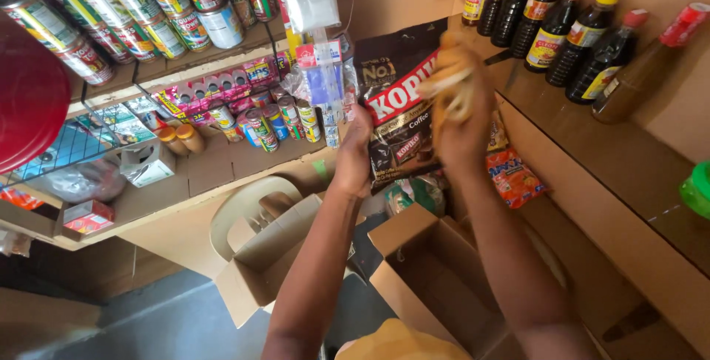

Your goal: Wiping grocery products with a cloth and organizing them into boxes or on shelves.

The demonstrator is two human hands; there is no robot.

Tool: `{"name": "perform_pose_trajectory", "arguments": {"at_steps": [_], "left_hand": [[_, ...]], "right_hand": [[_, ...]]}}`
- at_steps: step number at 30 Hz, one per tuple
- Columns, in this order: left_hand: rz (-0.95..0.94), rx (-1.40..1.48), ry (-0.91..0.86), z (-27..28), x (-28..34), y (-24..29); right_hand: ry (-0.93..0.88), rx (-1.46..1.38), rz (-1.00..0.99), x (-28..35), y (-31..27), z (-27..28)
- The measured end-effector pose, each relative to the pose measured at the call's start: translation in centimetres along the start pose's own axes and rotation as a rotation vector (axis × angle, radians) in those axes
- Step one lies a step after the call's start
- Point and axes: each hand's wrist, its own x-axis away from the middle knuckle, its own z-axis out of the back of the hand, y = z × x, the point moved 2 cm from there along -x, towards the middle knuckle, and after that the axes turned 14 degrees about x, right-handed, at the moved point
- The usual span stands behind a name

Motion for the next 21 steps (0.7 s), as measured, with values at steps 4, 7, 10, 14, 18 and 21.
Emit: {"name": "perform_pose_trajectory", "arguments": {"at_steps": [4, 7, 10, 14, 18, 21], "left_hand": [[-0.106, -0.015, 0.097, 3.7, -1.2, -0.3], [-0.115, 0.138, 0.051, 2.0, -0.7, 0.3], [-0.15, 0.164, -0.001, 1.1, -0.5, 1.1], [-0.27, -0.114, 0.059, -0.1, -0.2, 1.6], [-0.499, -0.604, 0.217, 0.8, -1.4, 2.7], [-0.583, -0.587, 0.196, 0.8, -2.0, 3.8]], "right_hand": [[-0.021, -0.465, -0.415, 2.6, 6.1, -1.1], [-0.123, -0.897, -0.693, 3.9, 4.8, -0.7], [-0.27, -0.92, -0.602, 3.8, 0.8, 0.3], [-0.24, -0.53, -0.314, 3.0, -1.5, 1.9], [-0.204, -0.304, -0.256, 3.6, -0.4, 2.8], [-0.214, -0.24, -0.197, 4.8, -0.2, 2.9]]}}
